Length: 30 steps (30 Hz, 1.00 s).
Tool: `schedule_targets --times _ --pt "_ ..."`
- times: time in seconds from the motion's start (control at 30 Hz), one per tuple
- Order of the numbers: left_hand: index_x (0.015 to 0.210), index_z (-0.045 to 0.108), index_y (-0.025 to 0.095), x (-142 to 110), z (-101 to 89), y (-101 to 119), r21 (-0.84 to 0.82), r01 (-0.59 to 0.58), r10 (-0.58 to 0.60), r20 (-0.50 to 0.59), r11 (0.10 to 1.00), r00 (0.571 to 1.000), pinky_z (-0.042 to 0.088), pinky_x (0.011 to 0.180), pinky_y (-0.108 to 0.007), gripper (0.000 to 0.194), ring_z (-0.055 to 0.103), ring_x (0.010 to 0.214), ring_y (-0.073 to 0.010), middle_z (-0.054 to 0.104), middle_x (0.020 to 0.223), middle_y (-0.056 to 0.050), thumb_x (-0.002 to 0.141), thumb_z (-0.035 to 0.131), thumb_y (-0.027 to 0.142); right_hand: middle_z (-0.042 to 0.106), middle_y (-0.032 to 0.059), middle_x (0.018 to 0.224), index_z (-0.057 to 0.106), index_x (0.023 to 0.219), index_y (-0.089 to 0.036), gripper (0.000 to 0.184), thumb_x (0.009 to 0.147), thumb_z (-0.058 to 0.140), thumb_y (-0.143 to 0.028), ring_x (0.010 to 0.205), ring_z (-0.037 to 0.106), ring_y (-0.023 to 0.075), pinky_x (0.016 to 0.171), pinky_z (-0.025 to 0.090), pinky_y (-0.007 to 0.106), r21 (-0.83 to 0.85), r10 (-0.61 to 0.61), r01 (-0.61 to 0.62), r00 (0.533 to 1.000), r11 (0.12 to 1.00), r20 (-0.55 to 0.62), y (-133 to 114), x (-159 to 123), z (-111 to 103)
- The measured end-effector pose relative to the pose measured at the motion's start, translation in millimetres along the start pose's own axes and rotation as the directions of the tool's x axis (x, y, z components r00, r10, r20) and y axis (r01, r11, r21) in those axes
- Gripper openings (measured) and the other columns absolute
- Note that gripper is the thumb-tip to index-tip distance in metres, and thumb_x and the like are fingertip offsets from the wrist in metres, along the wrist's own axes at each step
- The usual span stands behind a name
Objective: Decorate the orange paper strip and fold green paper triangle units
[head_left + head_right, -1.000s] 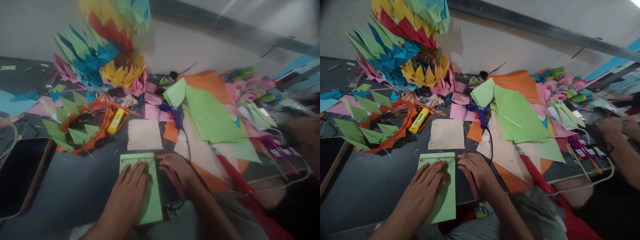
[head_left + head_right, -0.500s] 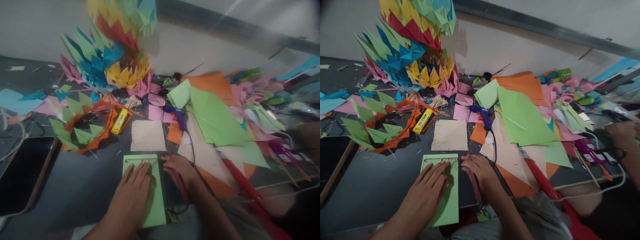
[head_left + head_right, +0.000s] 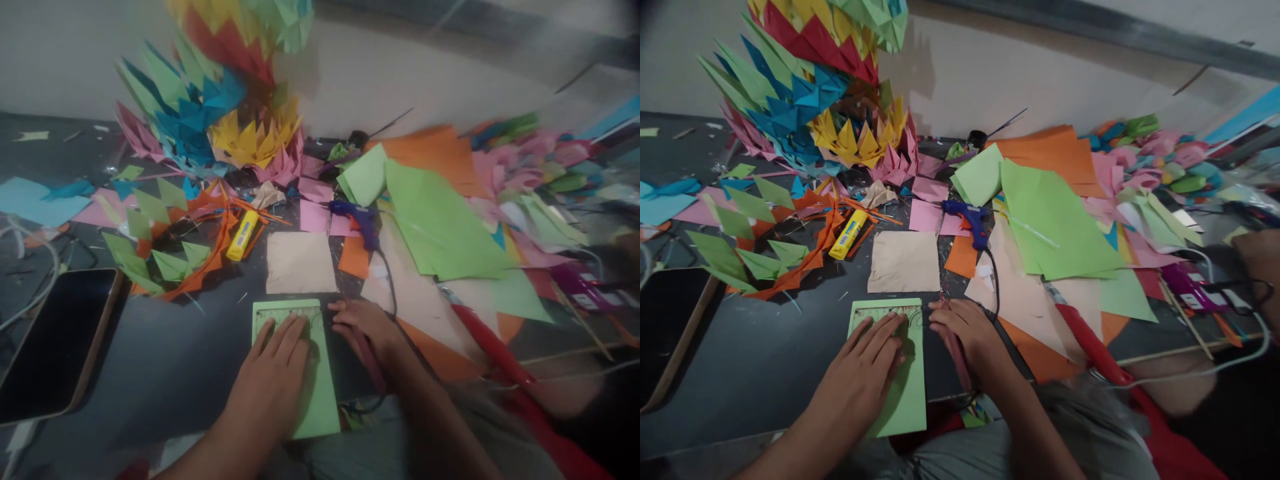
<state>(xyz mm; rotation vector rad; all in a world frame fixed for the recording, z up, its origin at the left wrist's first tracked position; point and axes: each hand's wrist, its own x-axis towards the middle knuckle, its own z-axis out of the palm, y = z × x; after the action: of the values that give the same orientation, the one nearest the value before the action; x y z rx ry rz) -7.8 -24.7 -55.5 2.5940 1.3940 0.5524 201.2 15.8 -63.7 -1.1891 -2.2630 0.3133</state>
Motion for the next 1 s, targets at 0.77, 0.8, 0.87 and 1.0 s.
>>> schedule_targets --times 0.77,0.8,0.87,1.0 --pt "0.1 0.056 0.012 0.8 -2.0 -1.6 -0.003 -0.02 0.02 0.002 1.0 1.0 0.043 0.096 -0.048 0.026 0.05 0.119 -0.0245 0.056 0.125 -0.013 0.09 0.032 0.011 0.064 0.0016 0.089 0.065 0.092 -0.021 0.026 0.091 0.039 -0.024 0.083 0.058 0.0131 0.077 0.047 0.027 0.523 0.11 -0.141 0.99 0.84 0.09 -40.2 89.6 -1.2" --pt "0.1 0.055 0.012 1.0 -2.3 -1.7 -0.002 -0.02 0.02 0.004 1.0 1.0 0.043 0.096 -0.048 0.026 0.051 0.118 -0.0246 0.057 0.125 -0.013 0.09 0.032 0.011 0.064 0.0017 0.09 0.065 0.092 -0.021 0.026 0.091 0.039 -0.024 0.084 0.058 0.0129 0.078 0.047 0.027 0.559 0.094 -0.146 0.988 0.816 0.12 -38.5 90.4 2.4" --pt "0.099 0.055 0.012 1.8 -2.7 -1.5 -0.004 -0.019 0.019 0.008 1.0 1.0 0.043 0.096 -0.048 0.025 0.051 0.118 -0.0248 0.057 0.125 -0.013 0.09 0.032 0.011 0.063 0.0021 0.093 0.065 0.094 -0.02 0.025 0.091 0.04 -0.024 0.085 0.058 0.0128 0.079 0.046 0.028 0.616 0.066 -0.155 0.984 0.773 0.165 -33.5 89.3 6.4" --pt "0.096 0.055 0.013 3.5 -4.5 -0.4 -0.025 -0.004 0.005 0.017 1.0 1.0 0.043 0.096 -0.049 0.023 0.051 0.118 -0.0251 0.057 0.125 -0.012 0.09 0.033 0.013 0.062 0.0027 0.092 0.065 0.093 -0.02 0.026 0.092 0.039 -0.024 0.085 0.057 0.0133 0.08 0.046 0.029 0.662 0.063 -0.175 0.98 0.729 0.19 -24.0 84.8 6.4"
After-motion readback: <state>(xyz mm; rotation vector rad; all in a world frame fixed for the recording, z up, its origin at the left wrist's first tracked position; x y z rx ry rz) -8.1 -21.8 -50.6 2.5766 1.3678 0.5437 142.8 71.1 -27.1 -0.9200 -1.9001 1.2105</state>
